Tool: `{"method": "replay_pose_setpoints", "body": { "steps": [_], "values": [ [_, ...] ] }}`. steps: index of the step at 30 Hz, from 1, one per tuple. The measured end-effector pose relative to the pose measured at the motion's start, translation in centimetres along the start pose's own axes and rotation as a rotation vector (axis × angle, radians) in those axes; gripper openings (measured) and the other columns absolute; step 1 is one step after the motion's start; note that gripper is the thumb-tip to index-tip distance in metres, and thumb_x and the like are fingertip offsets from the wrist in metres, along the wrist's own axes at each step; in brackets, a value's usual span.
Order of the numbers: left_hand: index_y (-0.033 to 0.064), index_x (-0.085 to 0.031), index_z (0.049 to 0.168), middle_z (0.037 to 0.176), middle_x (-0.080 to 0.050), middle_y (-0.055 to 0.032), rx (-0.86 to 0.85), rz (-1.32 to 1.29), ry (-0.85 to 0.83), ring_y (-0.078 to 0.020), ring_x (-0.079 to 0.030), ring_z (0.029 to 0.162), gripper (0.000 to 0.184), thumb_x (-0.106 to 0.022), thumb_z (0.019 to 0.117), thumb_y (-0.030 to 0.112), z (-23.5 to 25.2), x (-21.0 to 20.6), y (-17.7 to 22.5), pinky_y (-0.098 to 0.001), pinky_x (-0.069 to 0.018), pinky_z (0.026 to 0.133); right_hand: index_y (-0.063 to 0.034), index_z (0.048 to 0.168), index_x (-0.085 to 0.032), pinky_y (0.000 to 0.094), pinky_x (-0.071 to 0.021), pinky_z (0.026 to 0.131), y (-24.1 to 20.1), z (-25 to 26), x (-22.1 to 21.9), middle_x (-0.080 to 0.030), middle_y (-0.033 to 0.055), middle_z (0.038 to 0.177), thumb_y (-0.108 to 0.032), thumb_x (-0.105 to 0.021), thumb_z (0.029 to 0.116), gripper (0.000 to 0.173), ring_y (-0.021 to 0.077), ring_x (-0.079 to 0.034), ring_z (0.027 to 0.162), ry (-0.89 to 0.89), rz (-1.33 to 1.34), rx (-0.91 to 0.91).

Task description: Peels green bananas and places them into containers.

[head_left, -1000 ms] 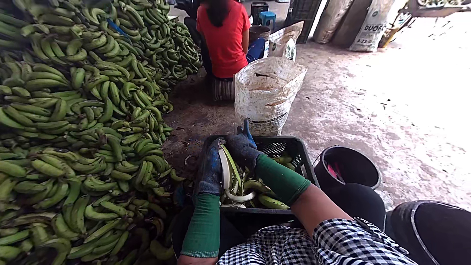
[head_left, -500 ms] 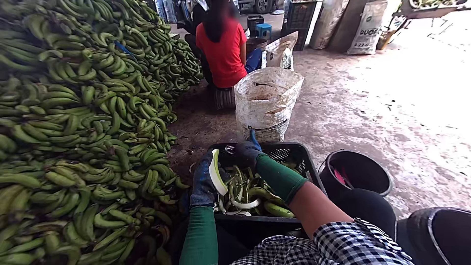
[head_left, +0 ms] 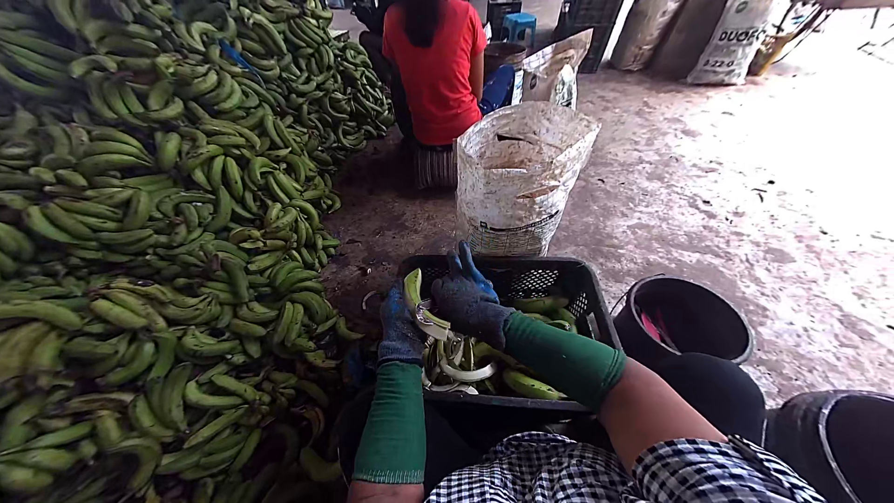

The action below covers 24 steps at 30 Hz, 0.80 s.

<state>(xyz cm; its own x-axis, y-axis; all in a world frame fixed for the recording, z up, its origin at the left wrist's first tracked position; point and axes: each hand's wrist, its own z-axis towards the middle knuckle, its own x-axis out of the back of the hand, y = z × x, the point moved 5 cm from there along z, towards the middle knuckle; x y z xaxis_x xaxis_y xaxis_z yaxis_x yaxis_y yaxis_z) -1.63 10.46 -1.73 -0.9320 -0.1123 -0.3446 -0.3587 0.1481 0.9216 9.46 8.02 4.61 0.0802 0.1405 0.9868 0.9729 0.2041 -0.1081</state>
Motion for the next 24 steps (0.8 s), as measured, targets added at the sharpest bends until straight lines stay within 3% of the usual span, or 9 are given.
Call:
{"method": "replay_pose_setpoints", "body": {
  "steps": [4,6,9,12,13,15,19,21,24],
  "values": [
    [-0.0001,-0.058,0.137,0.136,-0.061,-0.0197,-0.225,0.565,-0.09,-0.0258,-0.058,0.127,0.037,-0.044,0.1098,0.021,-0.7,-0.6,-0.1,-0.0434,-0.0463,0.109,0.0035,0.123,-0.063,0.0606,-0.0517,0.099,1.2,1.8,0.5,-0.065,0.0261,0.121,-0.027,-0.062,0.1015,0.037,0.0434,-0.062,0.12,-0.005,0.134,-0.156],
    [0.0014,-0.057,0.139,0.138,-0.06,-0.019,-0.291,0.646,-0.115,-0.0247,-0.057,0.129,0.039,-0.042,0.11,0.023,-0.7,-0.6,0.3,-0.0436,-0.0448,0.111,0.002,0.113,-0.065,0.0617,-0.0549,0.089,1.8,2.4,1.3,-0.068,0.0243,0.113,-0.029,-0.067,0.0975,0.035,0.042,-0.067,0.109,-0.048,0.145,-0.265],
    [0.0025,-0.061,0.134,0.124,-0.067,-0.0128,-0.227,0.337,-0.165,-0.0151,-0.064,0.112,0.038,-0.041,0.1111,0.025,-1.4,-0.5,1.5,-0.0344,-0.0531,0.098,-0.0008,0.097,-0.071,0.0641,-0.054,0.082,2.3,3.3,2.1,-0.07,0.0225,0.104,-0.035,-0.069,0.0942,0.035,0.0417,-0.068,0.102,-0.094,0.092,-0.301],
    [0.0046,-0.061,0.121,0.086,-0.065,-0.0059,-0.078,-0.002,-0.162,-0.013,-0.063,0.068,0.034,-0.039,0.1116,0.029,-1.6,-0.1,1.9,-0.0304,-0.057,0.061,-0.0013,0.111,-0.072,0.0663,-0.0506,0.094,4.0,3.4,0.0,-0.07,0.0235,0.115,-0.037,-0.067,0.097,0.039,0.0426,-0.065,0.113,-0.158,0.119,-0.295],
    [0.005,-0.062,0.119,0.08,-0.063,-0.0049,-0.037,-0.056,-0.108,-0.013,-0.061,0.062,0.035,-0.038,0.1116,0.03,-1.8,0.2,2.2,-0.0299,-0.0555,0.057,0.0005,0.119,-0.07,0.0691,-0.046,0.101,4.5,2.8,-1.5,-0.068,0.0264,0.123,-0.031,-0.065,0.1001,0.037,0.0455,-0.062,0.121,-0.231,0.102,-0.277],
    [0.0041,-0.06,0.117,0.078,-0.062,-0.0069,0.035,-0.168,0.024,-0.0163,-0.06,0.059,0.037,-0.038,0.1115,0.033,-1.8,0.9,2.4,-0.0333,-0.0551,0.054,0.0074,0.127,-0.064,0.0755,-0.0354,0.107,5.2,0.3,-4.7,-0.06,0.0338,0.133,-0.022,-0.064,0.1002,0.04,0.0531,-0.053,0.13,-0.459,-0.055,-0.302],
    [0.0051,-0.052,0.118,0.082,-0.062,-0.0121,0.115,-0.327,0.073,-0.0246,-0.066,0.066,0.033,-0.039,0.1106,0.035,-1.0,1.3,1.4,-0.0431,-0.0593,0.06,-0.0008,0.126,-0.068,0.0761,-0.0265,0.113,7.5,-4.7,-7.2,-0.066,0.0287,0.125,-0.029,-0.073,0.093,0.044,0.0491,-0.058,0.124,-0.645,-0.235,-0.173],
    [0.0043,-0.051,0.115,0.081,-0.062,-0.0127,0.165,-0.338,0.046,-0.0258,-0.066,0.067,0.032,-0.039,0.1106,0.033,-1.3,0.3,0.8,-0.0449,-0.0597,0.061,0.0021,0.117,-0.069,0.074,-0.0355,0.108,8.5,-7.5,-4.7,-0.069,0.0281,0.114,-0.028,-0.077,0.0907,0.041,0.0482,-0.063,0.114,-0.559,-0.069,-0.122],
    [0.0042,-0.053,0.119,0.085,-0.064,-0.0133,0.211,-0.269,-0.155,-0.0267,-0.068,0.073,0.035,-0.036,0.1109,0.034,-2.5,-3.9,1.4,-0.0463,-0.0602,0.067,0.0048,0.103,-0.068,0.0637,-0.05,0.083,11.2,-11.6,0.4,-0.068,0.0235,0.097,-0.023,-0.074,0.0928,0.03,0.0405,-0.066,0.093,-0.343,0.273,-0.164]
  ]
}}
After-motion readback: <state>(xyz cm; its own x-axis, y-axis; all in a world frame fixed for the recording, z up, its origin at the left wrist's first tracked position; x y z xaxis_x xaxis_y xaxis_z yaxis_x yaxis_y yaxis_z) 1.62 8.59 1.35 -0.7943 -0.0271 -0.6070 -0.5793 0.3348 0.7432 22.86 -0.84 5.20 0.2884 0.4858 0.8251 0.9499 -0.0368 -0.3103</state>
